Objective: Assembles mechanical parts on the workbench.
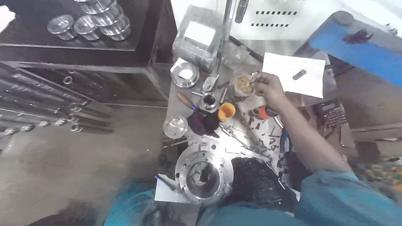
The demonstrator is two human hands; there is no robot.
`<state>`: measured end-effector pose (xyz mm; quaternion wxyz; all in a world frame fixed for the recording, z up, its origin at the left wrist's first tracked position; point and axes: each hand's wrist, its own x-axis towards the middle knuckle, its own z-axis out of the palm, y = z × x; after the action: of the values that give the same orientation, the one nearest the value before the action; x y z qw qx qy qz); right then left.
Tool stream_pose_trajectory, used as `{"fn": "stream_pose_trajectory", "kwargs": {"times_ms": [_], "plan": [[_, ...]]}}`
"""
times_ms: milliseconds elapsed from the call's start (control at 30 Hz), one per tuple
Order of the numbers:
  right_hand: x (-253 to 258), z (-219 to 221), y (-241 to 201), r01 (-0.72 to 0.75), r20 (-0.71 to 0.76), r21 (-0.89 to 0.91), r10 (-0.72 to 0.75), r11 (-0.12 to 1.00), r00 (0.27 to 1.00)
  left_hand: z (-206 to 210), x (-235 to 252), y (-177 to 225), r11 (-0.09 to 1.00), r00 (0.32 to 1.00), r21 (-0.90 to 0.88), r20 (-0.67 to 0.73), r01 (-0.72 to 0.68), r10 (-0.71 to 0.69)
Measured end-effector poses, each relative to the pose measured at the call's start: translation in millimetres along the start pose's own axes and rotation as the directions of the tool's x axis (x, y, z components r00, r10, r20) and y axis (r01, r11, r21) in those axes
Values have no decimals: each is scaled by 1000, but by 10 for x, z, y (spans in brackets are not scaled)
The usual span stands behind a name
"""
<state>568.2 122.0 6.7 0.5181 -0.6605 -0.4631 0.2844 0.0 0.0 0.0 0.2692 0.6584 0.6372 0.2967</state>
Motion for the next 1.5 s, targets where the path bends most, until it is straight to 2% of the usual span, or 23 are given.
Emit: {"fn": "stream_pose_trajectory", "kwargs": {"times_ms": [67,133,200,267,300,367,433,500,600,700,833,933,1000,1133,1367,1500], "plan": [[-341,227,-282,65,31,156,-71,986,997,198,269,559,957,977,-229,75,-179,201],[-710,490,-520,174,47,238,-190,956,981,399,427,1010,865,916,-436,184,-249,356],[-1077,733,-738,317,55,245,-340,916,939,565,491,1359,772,871,-622,301,-130,389],[-1392,968,-918,471,19,229,-488,852,873,653,484,1574,658,852,-747,405,100,331],[-1531,1055,-973,548,-6,182,-556,816,831,671,460,1618,582,829,-784,462,215,316],[-1766,1154,-1012,698,-48,-25,-698,716,715,689,370,1656,411,773,-814,550,410,317],[-1926,1197,-986,763,-66,-186,-783,619,619,690,255,1649,298,755,-815,576,498,315],[-2047,1220,-952,776,-72,-256,-812,577,580,655,159,1630,258,762,-815,577,518,292],[-2147,1198,-930,778,-69,-258,-814,573,577,638,78,1632,269,776,-825,561,496,289],[-2184,1203,-914,762,-92,-217,-790,611,607,644,52,1666,355,797,-823,543,443,264],[-2270,1271,-923,646,-118,52,-638,761,761,661,0,1682,473,859,-822,461,318,224],[-2345,1340,-935,510,-76,291,-512,810,856,691,-39,1719,550,916,-823,318,138,246],[-2383,1365,-966,427,-28,384,-452,819,891,693,-55,1730,574,936,-817,241,54,255],[-2432,1363,-1006,400,34,380,-445,834,895,683,-66,1694,603,961,-798,160,-9,226],[-2443,1423,-978,485,7,273,-506,831,863,716,-79,1596,513,965,-855,192,77,176],[-2434,1469,-943,501,23,229,-519,835,854,720,-72,1541,555,969,-832,125,-15,214]]}}
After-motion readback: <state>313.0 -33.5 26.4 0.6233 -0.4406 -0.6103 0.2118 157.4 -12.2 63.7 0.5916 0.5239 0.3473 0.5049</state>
